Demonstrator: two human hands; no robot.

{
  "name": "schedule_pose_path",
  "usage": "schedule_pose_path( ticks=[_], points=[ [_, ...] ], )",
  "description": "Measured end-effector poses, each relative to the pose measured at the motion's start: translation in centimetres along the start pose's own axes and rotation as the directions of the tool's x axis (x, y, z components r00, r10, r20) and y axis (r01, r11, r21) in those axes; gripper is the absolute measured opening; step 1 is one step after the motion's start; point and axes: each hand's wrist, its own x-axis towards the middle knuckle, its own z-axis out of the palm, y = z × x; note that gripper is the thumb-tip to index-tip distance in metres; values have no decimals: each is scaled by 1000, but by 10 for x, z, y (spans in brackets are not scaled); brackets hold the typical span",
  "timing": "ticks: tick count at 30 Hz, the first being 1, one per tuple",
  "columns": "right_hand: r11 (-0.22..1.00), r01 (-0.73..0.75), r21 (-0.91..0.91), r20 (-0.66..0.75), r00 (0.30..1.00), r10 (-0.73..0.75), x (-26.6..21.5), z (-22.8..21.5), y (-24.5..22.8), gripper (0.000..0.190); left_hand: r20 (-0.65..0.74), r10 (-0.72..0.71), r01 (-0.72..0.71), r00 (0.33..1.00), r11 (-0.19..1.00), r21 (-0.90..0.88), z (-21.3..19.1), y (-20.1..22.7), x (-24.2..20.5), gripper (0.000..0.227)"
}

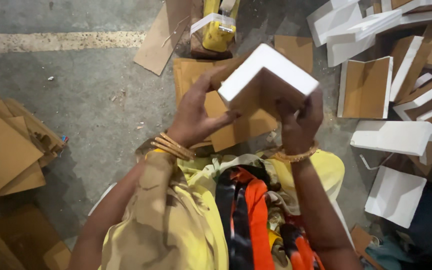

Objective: The person sits on the floor and assembles small cardboard boxes by inserting white foam inserts and sealing the flaps with clear tape from a handheld dispenser. The person handles multiple boxes one at a time, placing finished units aside.

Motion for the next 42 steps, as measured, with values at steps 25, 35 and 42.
schedule_pose_path(
  ticks=[25,35,42],
  points=[
    [824,-565,-38,229,798,558,-120,24,203,69,198,57,-199,979,510,837,8,-60,15,50],
    [927,-369,-74,267,888,375,-96,53,147,71,205,123,-238,971,425,873,5,-79,20,46],
    [850,-312,425,241,944,225,3,69,99,91,217,111,-243,970,381,892,4,-80,21,51]
  ],
)
